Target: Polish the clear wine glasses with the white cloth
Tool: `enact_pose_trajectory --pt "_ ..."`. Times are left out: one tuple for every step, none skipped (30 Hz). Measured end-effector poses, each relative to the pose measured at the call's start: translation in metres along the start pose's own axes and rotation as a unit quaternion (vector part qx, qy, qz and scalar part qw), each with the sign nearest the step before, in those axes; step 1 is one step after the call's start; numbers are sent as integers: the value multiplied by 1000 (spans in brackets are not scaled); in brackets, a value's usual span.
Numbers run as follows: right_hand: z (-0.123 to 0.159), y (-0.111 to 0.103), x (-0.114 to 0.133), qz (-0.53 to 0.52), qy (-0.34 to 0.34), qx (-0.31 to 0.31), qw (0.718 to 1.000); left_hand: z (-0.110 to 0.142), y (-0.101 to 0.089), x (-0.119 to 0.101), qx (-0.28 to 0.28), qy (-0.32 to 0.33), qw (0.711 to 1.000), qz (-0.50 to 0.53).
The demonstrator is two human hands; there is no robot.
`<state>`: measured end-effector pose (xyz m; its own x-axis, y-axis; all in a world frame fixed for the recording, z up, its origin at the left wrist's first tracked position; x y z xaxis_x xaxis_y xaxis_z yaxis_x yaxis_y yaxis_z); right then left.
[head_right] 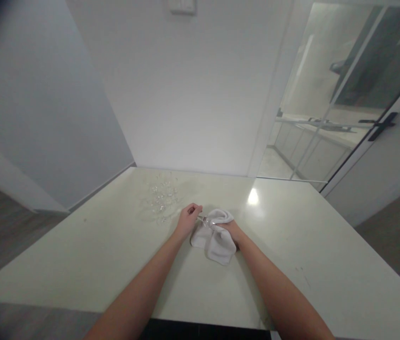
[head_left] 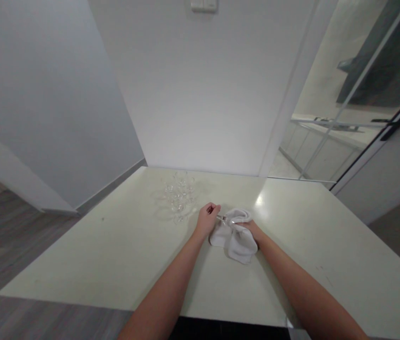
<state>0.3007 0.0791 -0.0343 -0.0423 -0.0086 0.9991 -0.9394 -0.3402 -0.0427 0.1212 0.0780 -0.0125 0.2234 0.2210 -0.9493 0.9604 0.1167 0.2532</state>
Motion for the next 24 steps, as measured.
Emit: enact_pose_trajectory --pt "-2 1 0 -46 13 -12 999 0 0 1 -6 -15 1000 23" --pt "-5 1 -1 -86 23 -20 996 0 1 2 -10 -29 999 45" --pt "-8 1 -1 -112 28 -22 993 1 2 3 -11 -37 997 61" --pt "-10 2 -1 -124 27 -21 992 1 3 3 -3 -39 997 70" --pt "-12 2 -2 -147 36 -21 988 2 5 4 13 -37 997 72" --pt "-12 2 -2 -158 36 -24 987 3 7 4 32 -32 996 70" --pt "-11 2 -2 -169 30 -37 984 4 9 6 53 -30 996 68" --pt "-9 2 -2 -182 22 -47 982 5 11 7 74 -33 995 65" --pt "-7 3 0 -192 14 -48 980 7 12 9 94 -42 993 63" --pt "-4 4 2 -205 8 -46 978 9 13 11 112 -55 990 59" --pt "-1 5 4 -220 4 -40 975 11 14 13 130 -69 988 50" --pt "1 6 7 -235 1 -33 971 14 15 13 152 -78 985 31" --pt "3 6 10 -252 -6 -35 967 16 16 13 177 -78 981 1" --pt "4 4 13 -267 -15 -44 962 19 16 11 202 -67 976 -37" --pt "5 2 15 -279 -25 -56 958 22 18 9 227 -48 969 -79" --pt "5 -1 17 -286 -33 -65 956 25 19 5 252 -28 960 -119" --pt "4 -3 17 -287 -36 -70 955 29 21 2 276 -10 949 -152" --pt "3 -6 16 -283 -33 -71 956 32 23 0 298 2 939 -174" --pt "2 -7 15 -273 -27 -69 959 34 25 -2 315 5 931 -184" --pt "2 -8 13 -260 -20 -68 963 36 27 -3 327 1 927 -187" --pt "1 -9 10 -245 -16 -72 967 38 29 -4 332 -8 925 -185" --pt "1 -9 9 -228 -17 -80 970 39 30 -3 334 -20 925 -179" --pt "1 -9 8 -210 -24 -90 973 39 30 -2 331 -32 927 -171" --pt "1 -8 7 -192 -33 -100 976 39 30 -1 328 -43 930 -161"
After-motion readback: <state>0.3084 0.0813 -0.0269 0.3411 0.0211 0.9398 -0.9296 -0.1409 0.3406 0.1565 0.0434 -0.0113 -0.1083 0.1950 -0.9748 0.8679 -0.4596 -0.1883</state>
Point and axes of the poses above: each hand's wrist, its own z-axis away from the middle knuckle, its own y-axis out of the palm, x = y × z, the point moved 3 cm from there along -z, towards the middle knuckle, and after that the axes turned 15 degrees about z, right-handed, at the moved point
